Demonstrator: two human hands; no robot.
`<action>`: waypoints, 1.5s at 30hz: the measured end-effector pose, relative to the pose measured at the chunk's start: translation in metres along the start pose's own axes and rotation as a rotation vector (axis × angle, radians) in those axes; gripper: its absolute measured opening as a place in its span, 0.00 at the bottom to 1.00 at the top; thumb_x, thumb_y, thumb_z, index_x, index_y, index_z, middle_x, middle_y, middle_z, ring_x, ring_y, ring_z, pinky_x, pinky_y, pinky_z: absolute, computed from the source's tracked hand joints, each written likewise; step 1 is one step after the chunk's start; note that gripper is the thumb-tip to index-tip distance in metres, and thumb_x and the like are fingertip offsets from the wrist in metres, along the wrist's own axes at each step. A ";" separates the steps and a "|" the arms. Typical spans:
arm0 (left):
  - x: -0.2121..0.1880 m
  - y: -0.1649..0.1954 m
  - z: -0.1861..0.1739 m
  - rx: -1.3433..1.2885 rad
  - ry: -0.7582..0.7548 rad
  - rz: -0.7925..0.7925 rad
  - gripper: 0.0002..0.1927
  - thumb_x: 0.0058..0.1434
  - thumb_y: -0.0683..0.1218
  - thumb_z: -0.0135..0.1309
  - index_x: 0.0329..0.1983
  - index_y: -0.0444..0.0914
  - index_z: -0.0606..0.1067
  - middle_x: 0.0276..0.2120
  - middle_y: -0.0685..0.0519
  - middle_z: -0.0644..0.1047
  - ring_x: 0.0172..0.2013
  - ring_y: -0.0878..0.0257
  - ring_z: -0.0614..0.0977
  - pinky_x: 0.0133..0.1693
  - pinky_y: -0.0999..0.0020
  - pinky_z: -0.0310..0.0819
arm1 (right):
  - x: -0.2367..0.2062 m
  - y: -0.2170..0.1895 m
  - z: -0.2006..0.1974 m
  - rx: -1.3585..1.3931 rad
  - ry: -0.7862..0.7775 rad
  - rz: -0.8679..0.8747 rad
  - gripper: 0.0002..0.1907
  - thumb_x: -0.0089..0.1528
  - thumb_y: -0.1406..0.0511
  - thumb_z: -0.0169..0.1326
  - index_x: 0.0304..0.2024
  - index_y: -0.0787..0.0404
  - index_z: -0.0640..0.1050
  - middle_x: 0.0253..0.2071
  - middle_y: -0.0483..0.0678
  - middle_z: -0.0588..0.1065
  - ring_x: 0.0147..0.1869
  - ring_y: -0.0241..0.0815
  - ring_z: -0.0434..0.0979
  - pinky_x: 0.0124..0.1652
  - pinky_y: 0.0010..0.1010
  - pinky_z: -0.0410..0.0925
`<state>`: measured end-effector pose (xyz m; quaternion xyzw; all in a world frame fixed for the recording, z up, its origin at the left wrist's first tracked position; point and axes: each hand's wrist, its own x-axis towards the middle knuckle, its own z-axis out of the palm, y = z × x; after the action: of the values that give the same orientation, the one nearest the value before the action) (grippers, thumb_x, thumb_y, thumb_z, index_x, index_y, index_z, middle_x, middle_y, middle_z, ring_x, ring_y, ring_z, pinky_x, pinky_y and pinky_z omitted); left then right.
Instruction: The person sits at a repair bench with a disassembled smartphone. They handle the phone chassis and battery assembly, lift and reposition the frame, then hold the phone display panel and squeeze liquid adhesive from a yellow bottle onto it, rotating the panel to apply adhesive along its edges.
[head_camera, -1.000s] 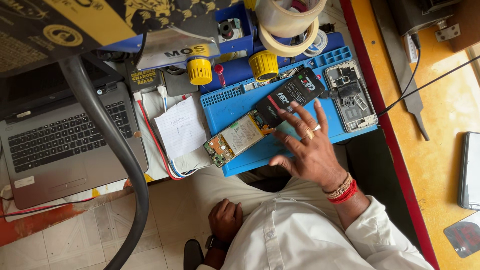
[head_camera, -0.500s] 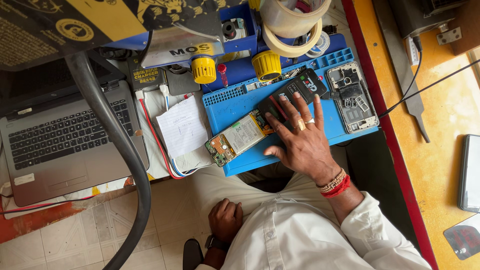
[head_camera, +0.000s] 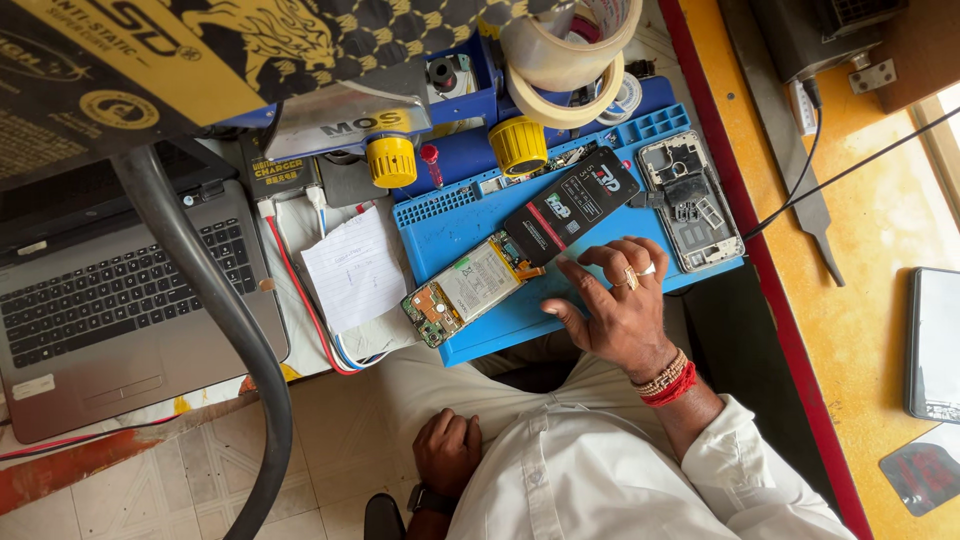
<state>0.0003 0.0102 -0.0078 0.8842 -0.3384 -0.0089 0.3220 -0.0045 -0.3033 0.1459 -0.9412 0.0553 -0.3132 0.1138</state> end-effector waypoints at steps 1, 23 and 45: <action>0.000 0.001 0.000 0.002 0.001 -0.009 0.14 0.55 0.43 0.61 0.18 0.36 0.70 0.22 0.47 0.72 0.25 0.48 0.76 0.28 0.54 0.71 | 0.000 0.001 0.002 0.008 0.011 -0.009 0.22 0.61 0.51 0.65 0.50 0.57 0.81 0.47 0.47 0.73 0.53 0.51 0.71 0.59 0.52 0.60; -0.015 -0.019 -0.025 -0.033 0.005 -0.005 0.15 0.57 0.45 0.61 0.19 0.37 0.70 0.23 0.48 0.71 0.27 0.49 0.76 0.29 0.53 0.70 | -0.022 -0.039 0.003 0.203 0.070 -0.154 0.35 0.68 0.40 0.45 0.49 0.64 0.82 0.30 0.45 0.67 0.40 0.48 0.68 0.53 0.48 0.58; 0.078 0.040 -0.118 0.083 0.341 0.347 0.14 0.60 0.43 0.66 0.47 0.35 0.80 0.51 0.50 0.77 0.45 0.53 0.77 0.48 0.55 0.70 | -0.072 -0.033 -0.021 0.207 0.003 -0.088 0.24 0.69 0.46 0.48 0.39 0.56 0.83 0.33 0.45 0.68 0.44 0.48 0.69 0.55 0.46 0.58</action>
<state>0.0639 0.0071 0.1247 0.8140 -0.4259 0.2100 0.3344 -0.0729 -0.2622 0.1291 -0.9255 -0.0186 -0.3231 0.1966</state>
